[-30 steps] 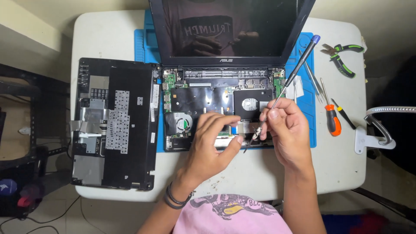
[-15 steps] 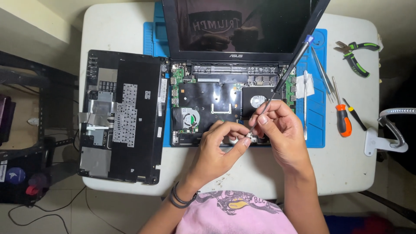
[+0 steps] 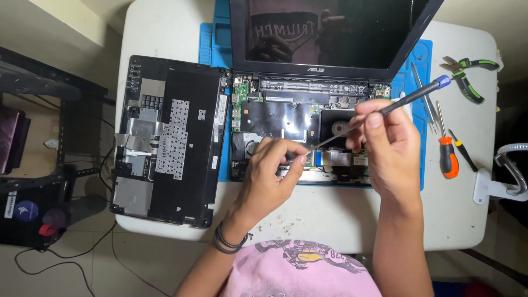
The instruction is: Disassembling a laptop by removing the keyboard panel, disconnecting ribbon cables, and unscrewing internal components.
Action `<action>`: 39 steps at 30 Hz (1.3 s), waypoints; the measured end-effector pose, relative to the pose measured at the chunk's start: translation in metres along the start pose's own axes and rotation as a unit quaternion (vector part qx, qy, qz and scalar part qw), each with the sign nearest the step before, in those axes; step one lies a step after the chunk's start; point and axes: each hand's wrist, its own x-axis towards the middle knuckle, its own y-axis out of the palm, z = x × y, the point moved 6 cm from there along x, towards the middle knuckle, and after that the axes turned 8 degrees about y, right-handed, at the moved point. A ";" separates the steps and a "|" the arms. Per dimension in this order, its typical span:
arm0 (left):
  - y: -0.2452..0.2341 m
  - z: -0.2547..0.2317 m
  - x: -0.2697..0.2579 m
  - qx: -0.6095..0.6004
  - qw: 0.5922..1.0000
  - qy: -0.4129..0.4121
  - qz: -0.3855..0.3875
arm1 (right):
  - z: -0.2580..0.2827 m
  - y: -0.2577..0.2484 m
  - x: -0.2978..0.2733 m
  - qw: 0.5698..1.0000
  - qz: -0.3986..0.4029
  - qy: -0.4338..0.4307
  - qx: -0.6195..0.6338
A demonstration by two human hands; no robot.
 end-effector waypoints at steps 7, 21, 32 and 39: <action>-0.022 -0.003 0.021 0.146 0.986 0.074 0.015 | 0.060 0.009 0.000 0.991 -0.034 -0.082 -0.097; -0.016 0.029 0.026 0.403 0.913 0.024 0.058 | 0.031 -0.042 -0.013 0.971 -0.194 -0.130 -0.047; -0.003 0.034 0.025 0.396 0.916 0.034 0.056 | 0.045 0.010 -0.007 0.971 -0.076 -0.199 -0.110; -0.003 0.035 0.025 0.388 0.920 0.030 0.049 | 0.051 0.018 -0.002 0.969 -0.055 -0.197 -0.137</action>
